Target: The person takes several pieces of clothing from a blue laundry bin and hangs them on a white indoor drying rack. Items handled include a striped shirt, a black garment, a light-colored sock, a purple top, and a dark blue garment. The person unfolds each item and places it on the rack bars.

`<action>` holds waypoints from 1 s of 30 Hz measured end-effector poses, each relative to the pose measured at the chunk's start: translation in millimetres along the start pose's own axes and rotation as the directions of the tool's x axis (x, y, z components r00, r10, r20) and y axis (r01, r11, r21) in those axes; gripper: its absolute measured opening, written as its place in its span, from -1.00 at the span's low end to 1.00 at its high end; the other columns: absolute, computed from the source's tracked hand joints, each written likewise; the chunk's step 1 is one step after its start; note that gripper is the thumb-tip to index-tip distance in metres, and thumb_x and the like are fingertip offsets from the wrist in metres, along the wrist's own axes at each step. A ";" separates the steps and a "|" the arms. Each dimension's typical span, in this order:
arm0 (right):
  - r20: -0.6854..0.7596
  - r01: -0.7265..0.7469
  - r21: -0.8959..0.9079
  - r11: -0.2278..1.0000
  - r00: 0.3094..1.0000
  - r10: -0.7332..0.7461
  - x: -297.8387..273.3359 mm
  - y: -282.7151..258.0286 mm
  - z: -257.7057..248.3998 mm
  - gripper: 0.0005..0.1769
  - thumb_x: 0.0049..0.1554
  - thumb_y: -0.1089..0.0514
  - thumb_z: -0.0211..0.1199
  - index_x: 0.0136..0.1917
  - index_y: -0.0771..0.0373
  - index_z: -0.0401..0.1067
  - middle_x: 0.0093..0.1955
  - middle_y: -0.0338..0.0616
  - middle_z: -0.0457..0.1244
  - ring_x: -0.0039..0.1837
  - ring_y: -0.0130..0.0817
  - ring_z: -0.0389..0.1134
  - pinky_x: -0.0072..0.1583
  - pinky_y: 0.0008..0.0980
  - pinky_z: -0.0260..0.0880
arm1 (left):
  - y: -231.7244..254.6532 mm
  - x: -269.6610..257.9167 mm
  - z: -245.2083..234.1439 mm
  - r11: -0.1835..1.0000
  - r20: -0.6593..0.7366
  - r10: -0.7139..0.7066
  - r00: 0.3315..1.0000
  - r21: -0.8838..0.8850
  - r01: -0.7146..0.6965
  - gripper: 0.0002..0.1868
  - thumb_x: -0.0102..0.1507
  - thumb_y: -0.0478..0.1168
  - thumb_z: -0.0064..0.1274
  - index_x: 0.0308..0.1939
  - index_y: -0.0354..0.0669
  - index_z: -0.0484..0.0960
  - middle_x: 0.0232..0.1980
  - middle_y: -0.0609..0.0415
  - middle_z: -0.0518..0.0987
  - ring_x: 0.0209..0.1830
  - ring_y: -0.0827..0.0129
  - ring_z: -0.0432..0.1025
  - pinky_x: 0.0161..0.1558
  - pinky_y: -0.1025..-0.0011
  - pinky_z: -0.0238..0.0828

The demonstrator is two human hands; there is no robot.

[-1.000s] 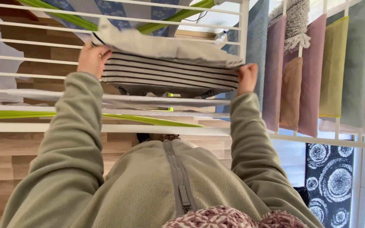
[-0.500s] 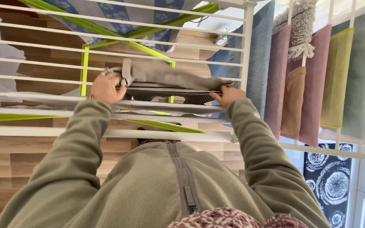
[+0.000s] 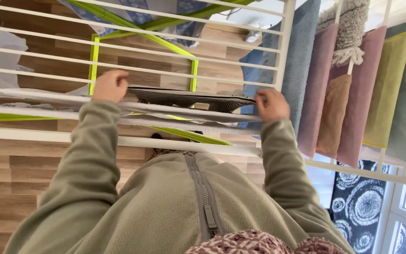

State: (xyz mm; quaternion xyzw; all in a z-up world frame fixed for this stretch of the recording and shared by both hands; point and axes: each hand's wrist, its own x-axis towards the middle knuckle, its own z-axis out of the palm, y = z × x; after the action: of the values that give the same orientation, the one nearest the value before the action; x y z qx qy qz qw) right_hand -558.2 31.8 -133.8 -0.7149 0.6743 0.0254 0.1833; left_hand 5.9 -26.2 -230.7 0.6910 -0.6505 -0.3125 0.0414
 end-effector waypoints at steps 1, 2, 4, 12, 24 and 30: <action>-0.148 -0.172 0.076 0.982 0.972 0.181 -15.1 11.3 6.7 -0.63 0.32 -0.23 0.12 0.16 -0.01 0.53 0.15 -0.27 0.34 0.18 -0.15 0.39 0.16 -0.08 0.46 | -21.0 -3.2 11.1 0.996 -0.283 0.086 0.955 0.020 -0.083 -0.71 0.37 -0.04 0.01 0.16 0.23 0.65 0.07 0.17 0.62 0.15 0.15 0.49 0.21 0.16 0.36; -0.278 -0.324 0.172 0.930 0.890 0.361 -30.5 22.9 12.8 -0.75 0.29 -0.19 0.20 0.06 -0.09 0.56 -0.05 -0.37 0.38 0.01 -0.26 0.45 0.05 -0.15 0.51 | -41.3 -6.0 21.9 0.985 -0.540 0.166 0.825 0.059 -0.160 -0.85 0.37 -0.09 0.12 -0.01 0.32 0.71 -0.09 0.25 0.64 0.00 0.23 0.55 0.11 0.25 0.44; -0.166 -0.382 0.364 0.850 0.871 0.462 -42.8 29.5 19.9 -0.72 0.30 -0.12 0.18 0.12 0.04 0.52 -0.18 -0.30 0.39 -0.18 -0.28 0.44 -0.15 -0.24 0.46 | -62.2 -20.2 27.8 0.988 -0.525 0.110 0.844 0.152 -0.034 -0.89 0.38 -0.06 0.11 -0.06 0.33 0.72 -0.15 0.27 0.65 -0.08 0.25 0.58 0.07 0.28 0.46; 0.387 -0.497 0.861 0.107 0.777 0.497 -28.6 -12.3 12.1 -0.36 0.34 0.11 -0.11 0.59 0.47 -0.04 -0.10 0.19 0.43 -0.34 -0.19 0.41 -0.39 -0.35 0.19 | 7.9 -44.4 11.0 0.930 -0.148 -0.242 0.959 0.246 0.273 -0.61 0.40 0.07 -0.10 0.16 0.07 0.68 0.06 -0.16 0.73 0.20 -0.14 0.54 0.50 -0.17 -0.40; 0.306 -0.543 0.785 0.298 0.758 0.576 -23.6 -5.4 37.5 -0.71 0.27 0.11 0.13 0.23 0.24 0.35 -0.30 0.05 0.42 -0.38 -0.16 0.45 -0.37 -0.23 0.51 | -3.3 -31.8 34.4 0.937 -0.299 -0.321 0.899 0.039 0.348 -0.73 0.38 0.12 0.00 -0.08 0.21 0.74 0.03 0.13 0.73 0.18 0.05 0.53 0.46 -0.16 -0.73; -0.136 -0.449 0.397 0.800 0.834 0.535 -38.2 27.9 30.7 -0.74 0.23 -0.04 0.34 0.07 0.14 0.56 0.02 0.00 0.29 0.04 0.08 0.42 0.07 0.02 0.48 | -92.8 -7.5 42.6 0.967 -0.396 -0.200 0.896 -0.226 0.115 -0.72 0.33 0.09 0.29 -0.05 0.08 0.65 -0.19 0.16 0.66 -0.14 0.20 0.59 0.01 0.14 0.41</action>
State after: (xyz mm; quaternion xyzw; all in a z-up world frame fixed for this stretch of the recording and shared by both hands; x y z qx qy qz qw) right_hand -582.2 76.8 -158.0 -0.4669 0.8483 -0.1345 0.2107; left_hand 66.6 9.6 -305.0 0.7847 -0.5342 -0.2234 0.2214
